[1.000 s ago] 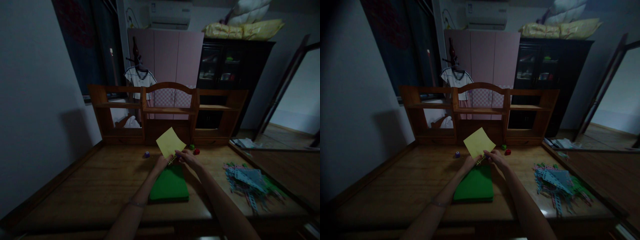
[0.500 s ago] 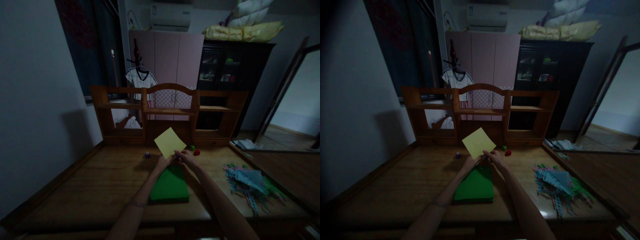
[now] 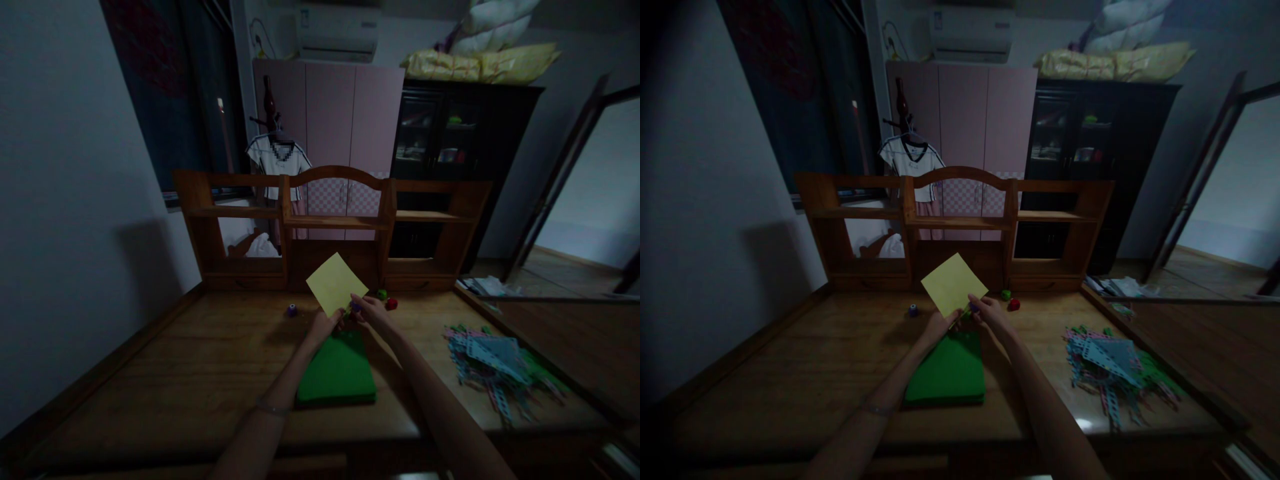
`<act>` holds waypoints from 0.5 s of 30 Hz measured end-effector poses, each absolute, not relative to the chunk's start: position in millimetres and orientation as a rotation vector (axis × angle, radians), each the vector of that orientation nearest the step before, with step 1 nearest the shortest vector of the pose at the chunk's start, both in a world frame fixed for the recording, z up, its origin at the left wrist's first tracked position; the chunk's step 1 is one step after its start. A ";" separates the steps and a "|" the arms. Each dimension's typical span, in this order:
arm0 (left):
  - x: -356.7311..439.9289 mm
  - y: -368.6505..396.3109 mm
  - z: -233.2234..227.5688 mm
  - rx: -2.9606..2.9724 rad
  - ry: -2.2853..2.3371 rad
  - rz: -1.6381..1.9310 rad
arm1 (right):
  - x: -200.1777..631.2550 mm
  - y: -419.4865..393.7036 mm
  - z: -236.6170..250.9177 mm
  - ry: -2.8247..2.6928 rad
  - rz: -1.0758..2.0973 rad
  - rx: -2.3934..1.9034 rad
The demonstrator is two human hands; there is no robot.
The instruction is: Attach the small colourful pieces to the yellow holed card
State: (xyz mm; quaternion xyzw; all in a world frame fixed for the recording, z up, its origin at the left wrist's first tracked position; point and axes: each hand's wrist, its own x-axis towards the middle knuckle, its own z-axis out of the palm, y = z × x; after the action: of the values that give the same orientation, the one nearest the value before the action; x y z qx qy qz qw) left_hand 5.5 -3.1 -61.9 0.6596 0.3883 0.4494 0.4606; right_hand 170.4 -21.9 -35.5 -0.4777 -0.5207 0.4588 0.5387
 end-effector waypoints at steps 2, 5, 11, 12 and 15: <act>5.1 -2.6 -63.1 1.654 0.953 1.115 | 171.7 -21.9 -34.8 -1.256 1.060 -1.155; 4.2 -2.0 -64.1 1.691 0.985 1.120 | 171.8 -23.2 -33.7 -1.298 1.065 -1.146; 3.7 -1.0 -63.4 1.696 1.042 1.119 | 168.4 -25.6 -33.3 -1.243 1.100 -1.179; 3.6 -1.1 -62.8 1.701 1.050 1.119 | 168.2 -25.5 -33.5 -1.235 1.096 -1.195; 3.2 -2.3 -60.7 1.706 1.066 1.108 | 168.5 -24.5 -35.0 -1.252 1.087 -1.214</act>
State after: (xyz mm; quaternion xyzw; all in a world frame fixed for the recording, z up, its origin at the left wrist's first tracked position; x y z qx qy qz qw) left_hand 3.2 -2.3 -60.7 0.6776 0.4233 0.4399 0.4100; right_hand 168.5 -24.5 -35.0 -0.5058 -0.5214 0.4529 0.5169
